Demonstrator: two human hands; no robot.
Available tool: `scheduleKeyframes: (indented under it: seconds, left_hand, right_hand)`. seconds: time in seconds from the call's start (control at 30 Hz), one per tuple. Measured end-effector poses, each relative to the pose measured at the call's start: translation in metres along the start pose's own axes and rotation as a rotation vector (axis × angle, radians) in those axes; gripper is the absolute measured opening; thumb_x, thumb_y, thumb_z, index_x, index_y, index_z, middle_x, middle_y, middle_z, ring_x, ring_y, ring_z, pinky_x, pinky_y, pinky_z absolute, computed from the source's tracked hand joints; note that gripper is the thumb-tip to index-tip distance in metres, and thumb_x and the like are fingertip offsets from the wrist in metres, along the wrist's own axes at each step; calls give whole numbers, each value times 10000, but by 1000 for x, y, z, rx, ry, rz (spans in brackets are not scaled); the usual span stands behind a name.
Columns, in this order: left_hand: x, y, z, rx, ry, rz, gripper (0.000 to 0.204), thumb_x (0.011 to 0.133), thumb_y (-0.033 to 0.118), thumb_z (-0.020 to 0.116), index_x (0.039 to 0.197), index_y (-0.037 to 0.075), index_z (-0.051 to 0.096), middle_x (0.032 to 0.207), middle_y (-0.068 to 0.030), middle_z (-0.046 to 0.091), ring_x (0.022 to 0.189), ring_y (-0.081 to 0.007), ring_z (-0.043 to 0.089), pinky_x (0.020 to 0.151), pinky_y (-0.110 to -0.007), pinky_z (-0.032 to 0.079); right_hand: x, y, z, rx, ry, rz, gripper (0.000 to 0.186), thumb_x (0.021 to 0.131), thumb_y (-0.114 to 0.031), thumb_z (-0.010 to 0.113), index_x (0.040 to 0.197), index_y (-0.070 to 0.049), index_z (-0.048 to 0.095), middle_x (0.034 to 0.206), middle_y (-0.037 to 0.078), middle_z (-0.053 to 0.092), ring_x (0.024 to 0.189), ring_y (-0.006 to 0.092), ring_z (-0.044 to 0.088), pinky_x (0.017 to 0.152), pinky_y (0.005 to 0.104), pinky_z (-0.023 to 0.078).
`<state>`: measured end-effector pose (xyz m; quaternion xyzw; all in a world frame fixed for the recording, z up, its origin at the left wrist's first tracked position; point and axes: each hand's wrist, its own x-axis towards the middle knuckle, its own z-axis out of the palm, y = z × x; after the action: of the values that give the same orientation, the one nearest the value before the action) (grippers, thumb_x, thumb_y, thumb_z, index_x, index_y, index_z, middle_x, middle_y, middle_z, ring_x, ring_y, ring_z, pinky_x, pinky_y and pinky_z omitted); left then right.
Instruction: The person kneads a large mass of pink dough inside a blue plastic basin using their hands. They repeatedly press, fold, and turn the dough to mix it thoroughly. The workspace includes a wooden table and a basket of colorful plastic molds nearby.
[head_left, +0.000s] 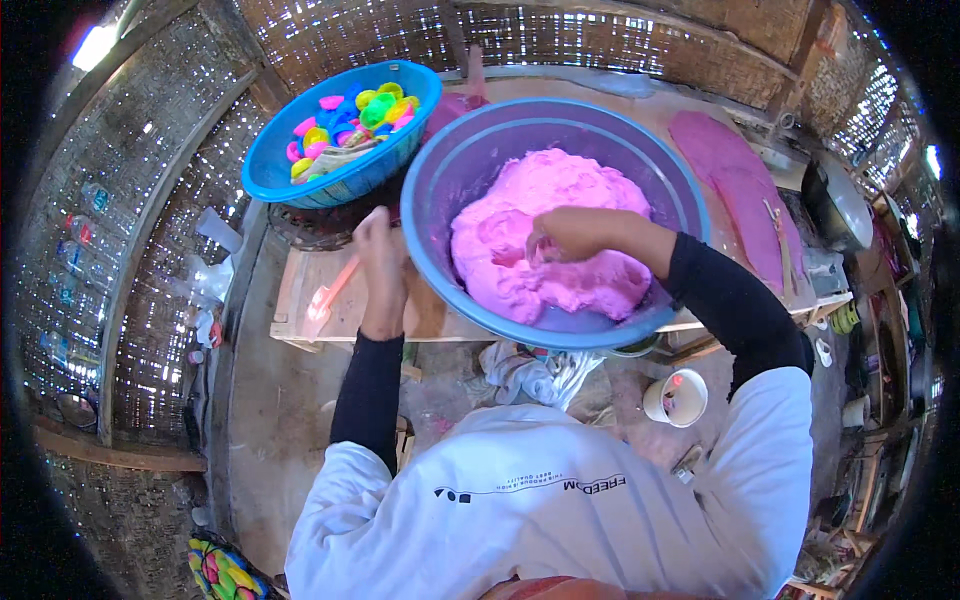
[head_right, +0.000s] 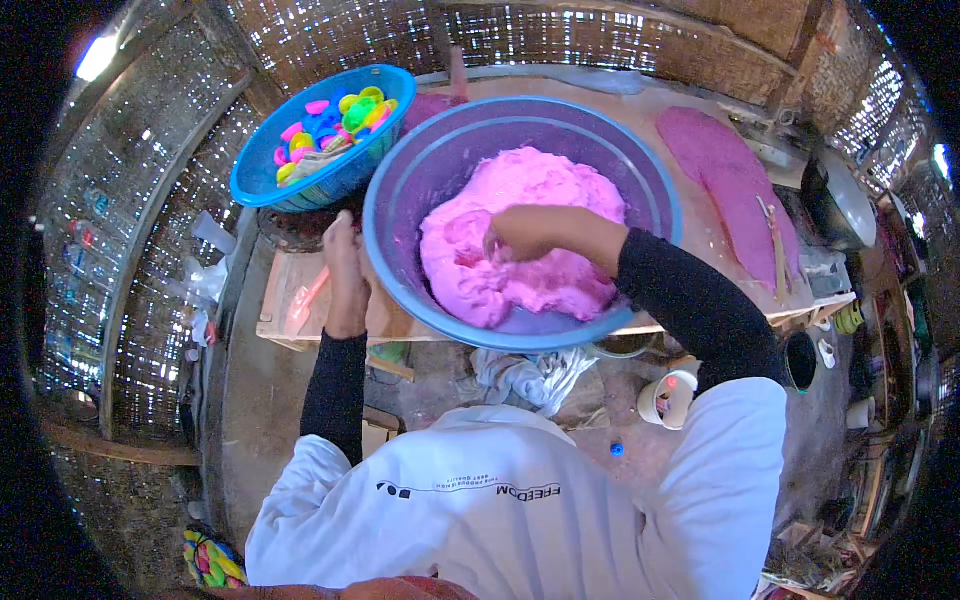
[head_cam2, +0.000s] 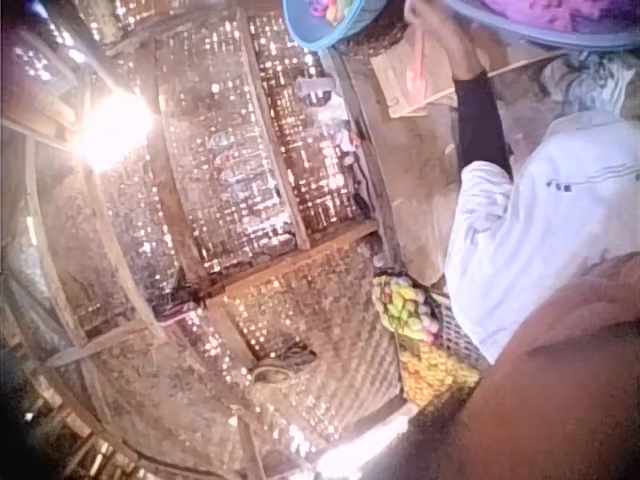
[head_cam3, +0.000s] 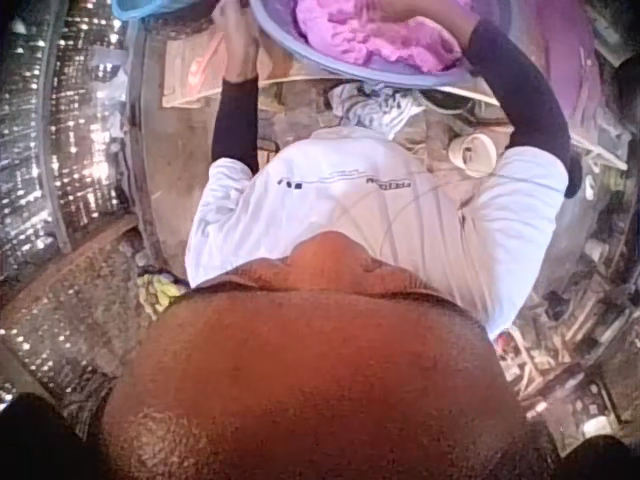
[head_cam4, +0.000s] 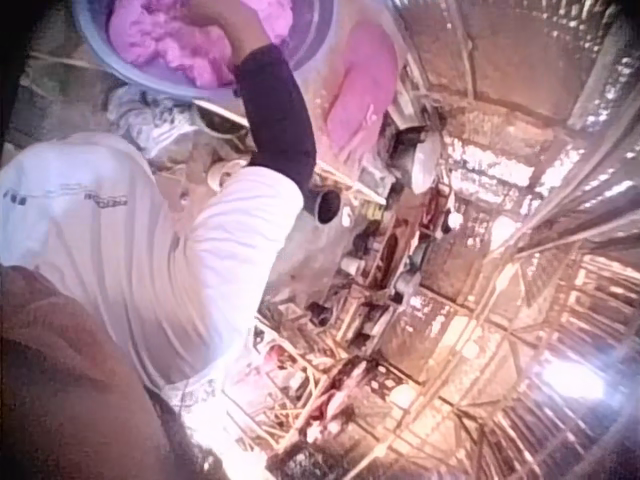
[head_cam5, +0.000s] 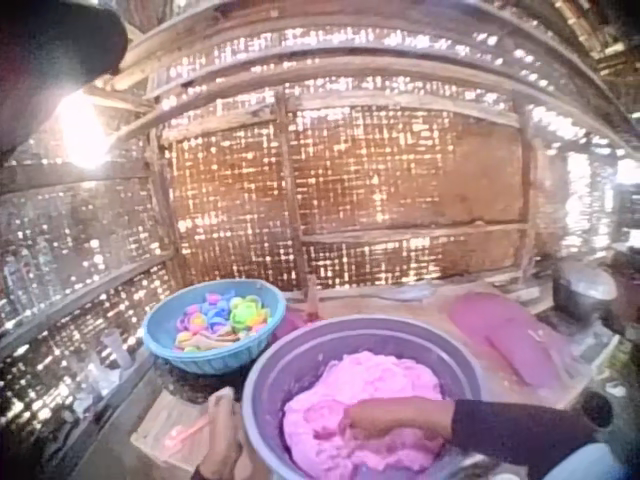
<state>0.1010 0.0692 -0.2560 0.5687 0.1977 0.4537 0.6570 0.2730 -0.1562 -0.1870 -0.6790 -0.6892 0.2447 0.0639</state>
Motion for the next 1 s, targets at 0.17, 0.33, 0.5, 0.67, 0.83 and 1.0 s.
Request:
scheduleKeyframes:
  seconds: [0.17,0.33,0.5,0.67,0.83,1.0]
  left_hand:
    - [-62,-54,-37,511,305,174,261,821,263,570,939,34,531,803,-23,464,699,-149,472,634,-306,401]
    - [-94,-66,-15,1272,273,305,371,768,327,581,1026,66,527,986,-156,503,989,-352,442,843,-476,326]
    - [-90,-77,-16,1426,308,407,407,775,356,566,1039,51,505,1045,-179,470,1002,-371,432,853,-473,315]
    - [-97,-61,-8,1387,283,355,427,763,367,573,1051,58,512,1061,-184,468,1019,-367,426,854,-468,317]
    - [-95,-66,-10,1436,222,389,488,749,336,588,1150,71,501,1082,-165,470,1034,-367,419,872,-482,309]
    - [-98,-67,-9,1472,221,419,473,760,272,589,1179,80,484,1107,-153,474,1049,-357,416,883,-478,310]
  right_hand:
    - [-21,12,-10,-105,191,67,195,757,-153,588,924,-100,672,898,117,665,829,286,631,737,384,483]
    - [-21,38,0,-206,241,131,223,752,-195,608,942,-95,669,933,116,663,854,286,628,760,392,484]
    - [-19,37,-1,-280,243,110,230,760,-177,602,962,-83,662,917,122,661,830,276,627,757,384,484]
    - [-24,30,-4,-243,271,72,231,774,-184,594,970,-81,659,927,126,659,838,280,625,759,386,485]
    - [-18,33,-5,-240,276,51,274,760,-212,632,1008,-98,658,968,120,660,892,277,625,780,393,478]
    - [-12,33,-6,-259,247,87,295,777,-226,622,1042,-100,648,986,113,658,900,269,623,778,397,480]
